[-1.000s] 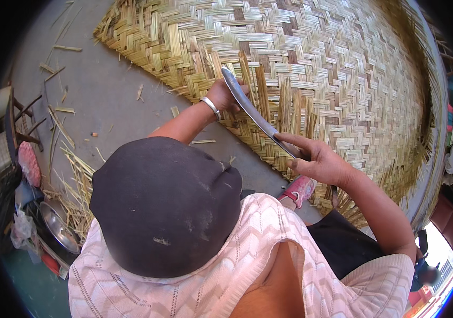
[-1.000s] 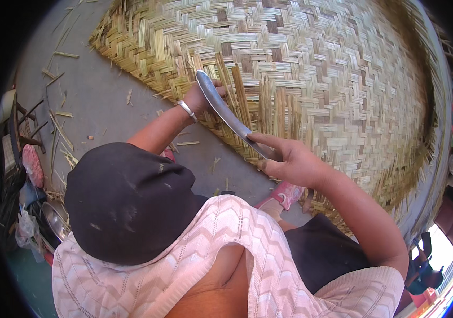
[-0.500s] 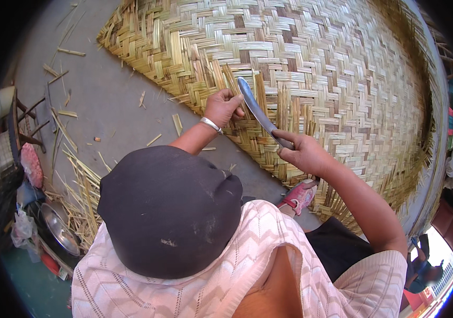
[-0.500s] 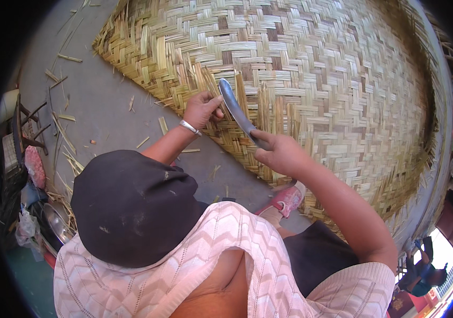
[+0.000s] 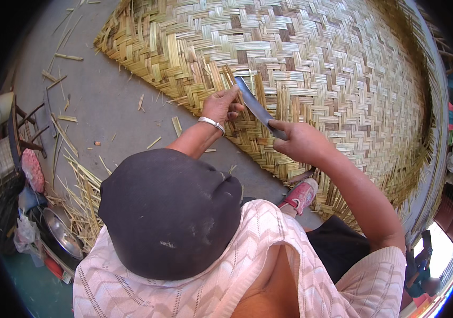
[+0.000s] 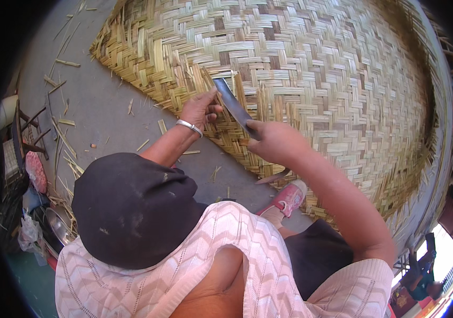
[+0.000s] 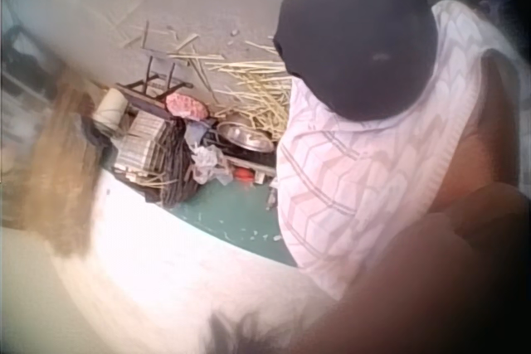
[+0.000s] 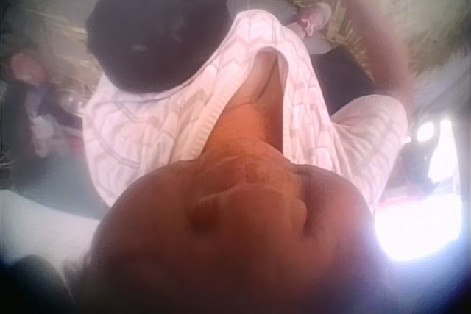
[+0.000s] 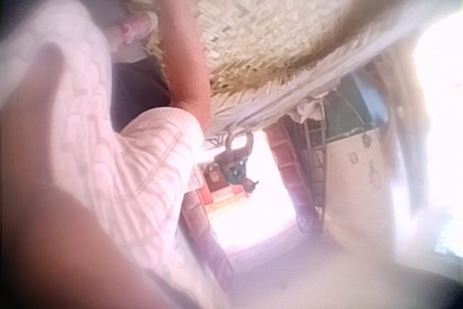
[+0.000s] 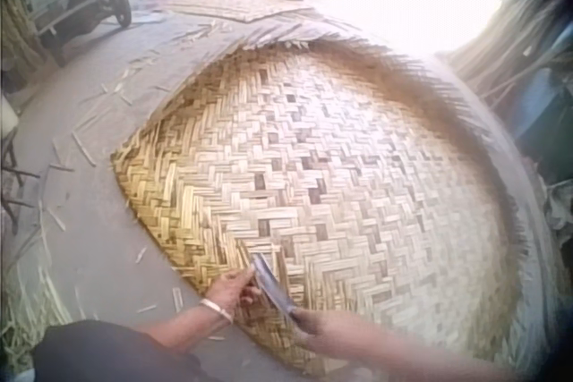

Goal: The person is weaving a large mat using dried palm leaves. They use a curved knife to trim and secure the edges of the mat while sitting on the floor.

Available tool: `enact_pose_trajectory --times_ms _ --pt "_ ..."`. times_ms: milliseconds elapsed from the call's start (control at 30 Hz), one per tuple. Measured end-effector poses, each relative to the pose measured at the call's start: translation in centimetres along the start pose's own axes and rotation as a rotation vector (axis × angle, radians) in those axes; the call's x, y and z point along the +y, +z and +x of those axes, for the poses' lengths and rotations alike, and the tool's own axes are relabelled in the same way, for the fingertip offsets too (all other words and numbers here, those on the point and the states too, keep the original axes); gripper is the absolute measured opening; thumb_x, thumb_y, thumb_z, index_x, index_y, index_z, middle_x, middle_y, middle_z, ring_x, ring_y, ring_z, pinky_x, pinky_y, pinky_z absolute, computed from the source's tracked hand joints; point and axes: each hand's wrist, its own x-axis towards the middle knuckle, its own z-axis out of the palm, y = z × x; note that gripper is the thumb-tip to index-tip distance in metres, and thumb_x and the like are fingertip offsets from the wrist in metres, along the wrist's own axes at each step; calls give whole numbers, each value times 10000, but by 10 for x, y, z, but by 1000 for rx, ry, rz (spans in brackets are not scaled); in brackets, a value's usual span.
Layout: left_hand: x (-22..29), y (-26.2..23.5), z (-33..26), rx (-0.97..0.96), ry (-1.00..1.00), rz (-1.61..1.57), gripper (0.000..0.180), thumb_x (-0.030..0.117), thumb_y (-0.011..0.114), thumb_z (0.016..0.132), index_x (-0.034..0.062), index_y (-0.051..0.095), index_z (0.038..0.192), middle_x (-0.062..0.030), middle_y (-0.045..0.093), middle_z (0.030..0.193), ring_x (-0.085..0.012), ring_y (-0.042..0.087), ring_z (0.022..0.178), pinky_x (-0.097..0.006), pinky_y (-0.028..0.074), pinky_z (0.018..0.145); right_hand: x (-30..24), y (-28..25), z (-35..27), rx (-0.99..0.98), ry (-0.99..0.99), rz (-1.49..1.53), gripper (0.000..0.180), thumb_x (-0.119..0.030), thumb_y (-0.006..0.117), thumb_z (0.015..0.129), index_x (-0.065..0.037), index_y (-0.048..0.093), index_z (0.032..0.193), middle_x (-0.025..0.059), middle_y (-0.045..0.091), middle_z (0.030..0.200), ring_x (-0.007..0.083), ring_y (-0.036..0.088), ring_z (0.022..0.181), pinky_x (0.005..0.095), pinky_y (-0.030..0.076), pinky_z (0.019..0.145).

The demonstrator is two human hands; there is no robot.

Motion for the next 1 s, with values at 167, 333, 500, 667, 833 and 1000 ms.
enact_pose_trajectory --times_ms 167,333,500,667,833,1000 --pt "13 8 7 48 -50 15 302 381 714 892 96 615 876 -7 621 718 -91 631 547 -217 438 400 -3 44 17 126 103 -206 606 -355 583 860 -259 424 1437 177 697 859 362 681 801 479 541 751" --pt "21 11 14 37 -143 114 232 264 704 892 81 581 818 -10 561 628 -120 570 437 -267 394 341 7 57 24 135 105 -248 599 -355 564 872 -247 413 1441 166 702 871 338 692 794 476 549 729" --pt "23 15 26 115 -277 223 239 280 706 889 103 556 829 13 540 639 -106 550 452 -263 428 373 5 54 22 122 104 -274 595 -333 553 872 -238 411 1443 166 706 883 342 693 796 477 553 736" --pt "24 19 30 136 -173 260 318 288 704 892 10 555 938 -67 622 754 -189 660 525 -313 474 386 2 49 21 112 100 -283 602 -319 552 872 -232 401 1448 168 706 896 344 694 805 481 552 736" --pt "30 1 16 -107 65 835 420 358 789 814 -21 615 761 -87 627 654 -190 673 522 -309 488 423 5 52 23 124 101 -305 596 -396 538 900 -271 373 1459 185 693 832 367 684 758 490 547 704" --pt "23 0 7 81 351 1434 522 605 744 723 98 626 769 -109 672 741 -302 664 760 -444 499 670 13 46 5 130 55 -329 609 -340 557 870 -246 389 1448 175 685 793 363 674 718 496 540 680"
